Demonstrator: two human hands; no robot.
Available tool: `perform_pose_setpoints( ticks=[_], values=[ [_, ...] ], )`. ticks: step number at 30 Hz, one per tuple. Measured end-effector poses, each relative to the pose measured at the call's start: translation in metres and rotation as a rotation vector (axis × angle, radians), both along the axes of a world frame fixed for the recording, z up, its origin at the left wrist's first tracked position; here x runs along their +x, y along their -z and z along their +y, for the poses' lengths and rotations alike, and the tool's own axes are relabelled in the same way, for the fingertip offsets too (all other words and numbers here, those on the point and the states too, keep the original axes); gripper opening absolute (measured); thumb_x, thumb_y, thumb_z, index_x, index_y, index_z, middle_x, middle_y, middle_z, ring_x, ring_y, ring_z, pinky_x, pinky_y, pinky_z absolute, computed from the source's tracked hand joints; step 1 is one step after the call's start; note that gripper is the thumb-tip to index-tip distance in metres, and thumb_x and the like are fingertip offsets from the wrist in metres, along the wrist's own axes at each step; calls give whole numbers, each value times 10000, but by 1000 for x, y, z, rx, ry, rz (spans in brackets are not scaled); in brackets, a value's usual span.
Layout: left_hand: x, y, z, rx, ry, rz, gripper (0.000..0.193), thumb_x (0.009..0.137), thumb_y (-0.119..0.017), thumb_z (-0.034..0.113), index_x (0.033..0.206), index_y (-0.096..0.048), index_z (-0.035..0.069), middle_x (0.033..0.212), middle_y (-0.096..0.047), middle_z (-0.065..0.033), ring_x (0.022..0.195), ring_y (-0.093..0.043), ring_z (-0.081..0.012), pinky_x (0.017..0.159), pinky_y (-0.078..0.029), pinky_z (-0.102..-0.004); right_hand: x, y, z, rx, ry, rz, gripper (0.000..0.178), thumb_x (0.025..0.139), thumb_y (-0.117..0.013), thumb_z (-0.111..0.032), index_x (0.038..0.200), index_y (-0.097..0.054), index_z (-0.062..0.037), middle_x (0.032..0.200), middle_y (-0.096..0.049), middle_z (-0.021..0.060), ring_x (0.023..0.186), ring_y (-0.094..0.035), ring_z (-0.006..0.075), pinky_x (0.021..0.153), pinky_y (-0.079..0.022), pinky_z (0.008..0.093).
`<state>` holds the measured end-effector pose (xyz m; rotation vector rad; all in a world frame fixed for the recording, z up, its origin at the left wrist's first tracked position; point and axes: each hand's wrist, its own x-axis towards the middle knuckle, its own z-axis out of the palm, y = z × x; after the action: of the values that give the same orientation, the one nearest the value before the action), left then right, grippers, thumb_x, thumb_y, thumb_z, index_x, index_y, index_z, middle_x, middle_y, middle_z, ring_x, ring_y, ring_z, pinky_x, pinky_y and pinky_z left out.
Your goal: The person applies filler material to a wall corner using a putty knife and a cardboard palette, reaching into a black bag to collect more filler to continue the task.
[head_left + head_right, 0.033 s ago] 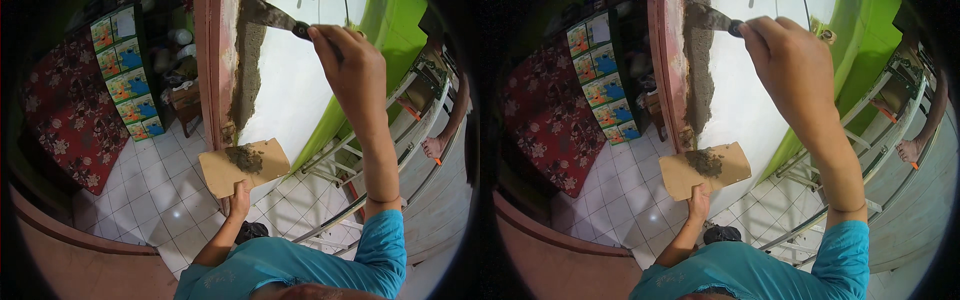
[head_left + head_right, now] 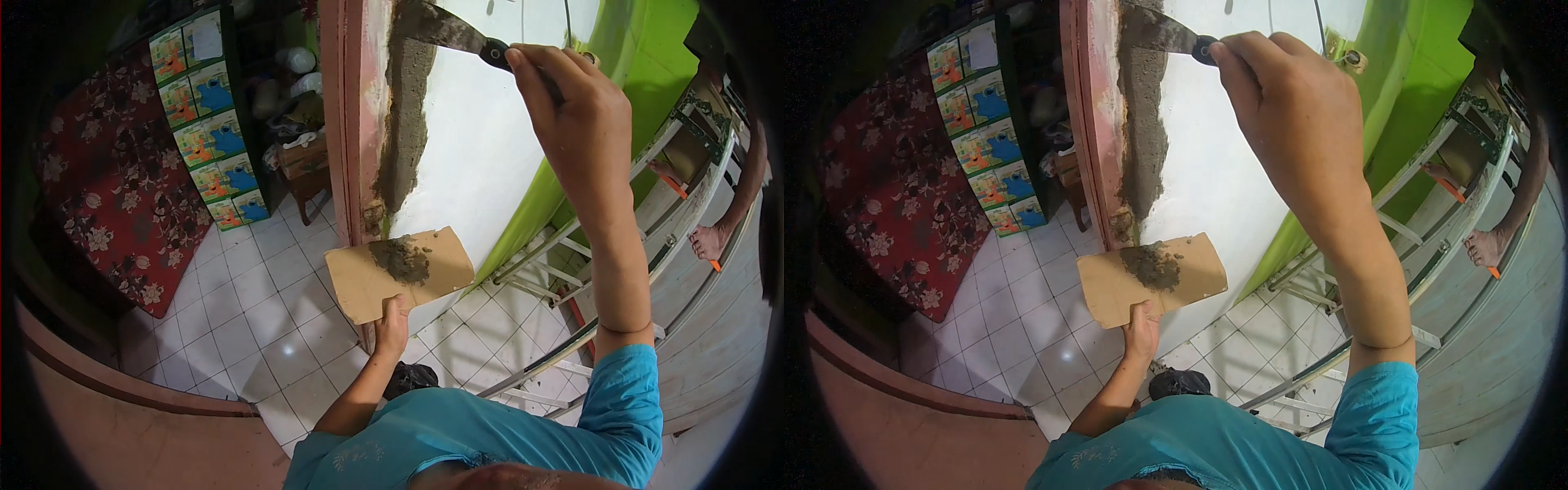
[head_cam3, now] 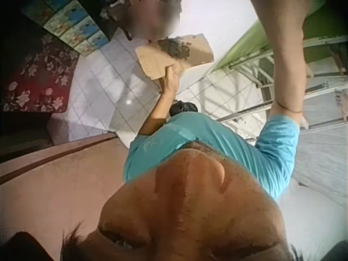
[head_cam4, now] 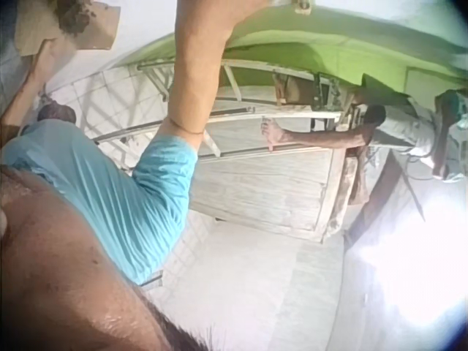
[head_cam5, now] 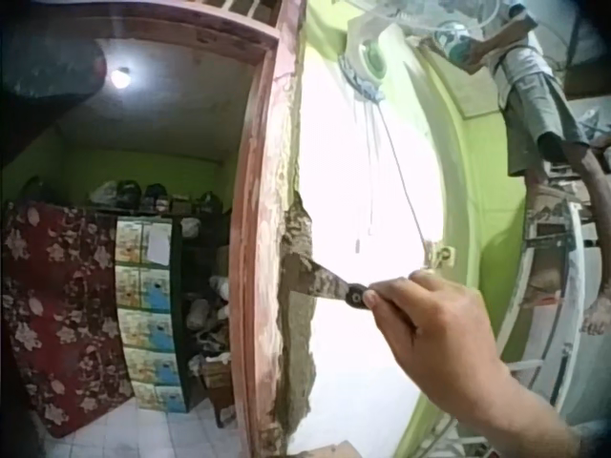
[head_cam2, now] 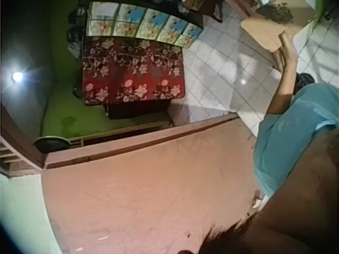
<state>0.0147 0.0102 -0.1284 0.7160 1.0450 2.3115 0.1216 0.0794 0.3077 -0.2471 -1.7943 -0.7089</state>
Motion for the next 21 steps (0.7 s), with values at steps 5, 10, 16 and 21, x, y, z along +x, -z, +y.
perform_pose_setpoints(
  ticks=[5,10,16,21],
  values=[
    [1,-16,-1,94,234,-347,479,907,-525,41,1376,-434,75,1335,-492,-87,1234,-516,-242,1063,-445,-488,-2,-6,0,-10,-35,53,162,922,-671,-229,843,-696,-90,672,-600,93,595,-604,308,542,-465,413],
    [8,-39,-6,116,185,-349,330,939,-518,81,1264,-485,33,1248,-534,-91,1160,-545,-222,1013,-465,-416,-1,13,11,-42,-24,44,149,923,-675,-241,869,-697,-104,695,-606,86,580,-598,302,523,-460,403],
    [6,-39,-7,90,193,-342,490,906,-525,39,1384,-424,77,1341,-492,-82,1252,-510,-248,1056,-454,-497,3,29,7,-140,-65,64,88,913,-705,-193,932,-718,-108,687,-590,68,555,-585,266,507,-457,372],
    [1,-20,-3,22,190,-306,487,904,-531,46,1378,-427,76,1341,-492,-83,1263,-506,-251,1064,-446,-504,-3,10,17,-20,-101,110,114,925,-688,-216,925,-719,-106,684,-591,71,563,-592,270,512,-459,378]
  ],
)
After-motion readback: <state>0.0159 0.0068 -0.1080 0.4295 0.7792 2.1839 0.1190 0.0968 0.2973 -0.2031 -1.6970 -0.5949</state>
